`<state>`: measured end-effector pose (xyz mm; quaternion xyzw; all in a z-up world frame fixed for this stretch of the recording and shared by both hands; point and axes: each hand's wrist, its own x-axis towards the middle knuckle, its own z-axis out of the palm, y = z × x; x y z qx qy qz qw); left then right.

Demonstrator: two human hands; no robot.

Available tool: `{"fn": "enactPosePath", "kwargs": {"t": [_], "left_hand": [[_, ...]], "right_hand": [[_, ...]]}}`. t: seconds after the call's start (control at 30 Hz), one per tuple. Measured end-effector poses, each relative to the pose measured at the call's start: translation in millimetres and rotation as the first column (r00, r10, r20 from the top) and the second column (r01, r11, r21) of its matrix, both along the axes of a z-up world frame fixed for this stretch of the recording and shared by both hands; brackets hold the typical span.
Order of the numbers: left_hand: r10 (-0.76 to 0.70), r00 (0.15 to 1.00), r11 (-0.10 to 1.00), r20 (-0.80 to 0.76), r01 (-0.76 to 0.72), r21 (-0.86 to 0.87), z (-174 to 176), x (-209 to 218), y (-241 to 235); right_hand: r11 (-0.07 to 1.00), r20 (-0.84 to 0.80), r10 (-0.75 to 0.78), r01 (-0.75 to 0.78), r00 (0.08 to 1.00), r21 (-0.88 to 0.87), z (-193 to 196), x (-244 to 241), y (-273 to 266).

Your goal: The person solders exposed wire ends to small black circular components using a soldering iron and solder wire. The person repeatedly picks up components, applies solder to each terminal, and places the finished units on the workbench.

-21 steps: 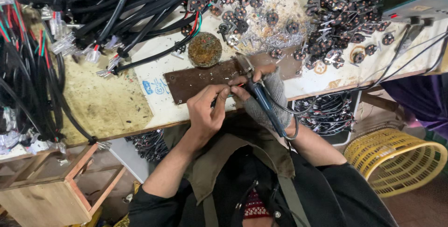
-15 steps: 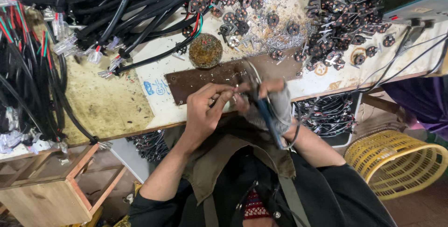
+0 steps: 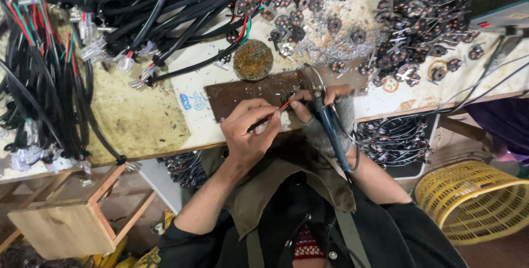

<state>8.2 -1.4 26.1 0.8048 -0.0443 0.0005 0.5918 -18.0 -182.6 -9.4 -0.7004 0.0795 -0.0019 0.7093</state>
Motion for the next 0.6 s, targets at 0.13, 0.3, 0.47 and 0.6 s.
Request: {"fn": "enactPosePath", "kwargs": {"t": [0.13,0.3,0.47,0.6], "left_hand": [[-0.028,1.000,0.999,-0.004,0.028,0.031,-2.1,0.0,3.8],[-0.061,0.998,0.993,-0.006,0.061,0.102,1.0,2.2,5.1],[-0.068,0.998,0.992,0.007,0.067,0.107,3.9,4.5,4.5],[-0.086,0.996,0.991,0.005,0.085,0.104,6.4,6.7,4.2]], "right_hand": [[0.995,0.020,0.029,-0.031,0.999,0.090,-9.7,1.9,-1.9],[0.975,0.020,0.097,-0.099,0.995,0.197,-19.2,5.4,-7.6],[0.981,-0.012,0.094,-0.091,0.995,0.173,-21.3,4.6,-8.1],[0.978,0.007,0.112,-0.112,0.994,0.177,-19.0,4.7,-8.9]]}}
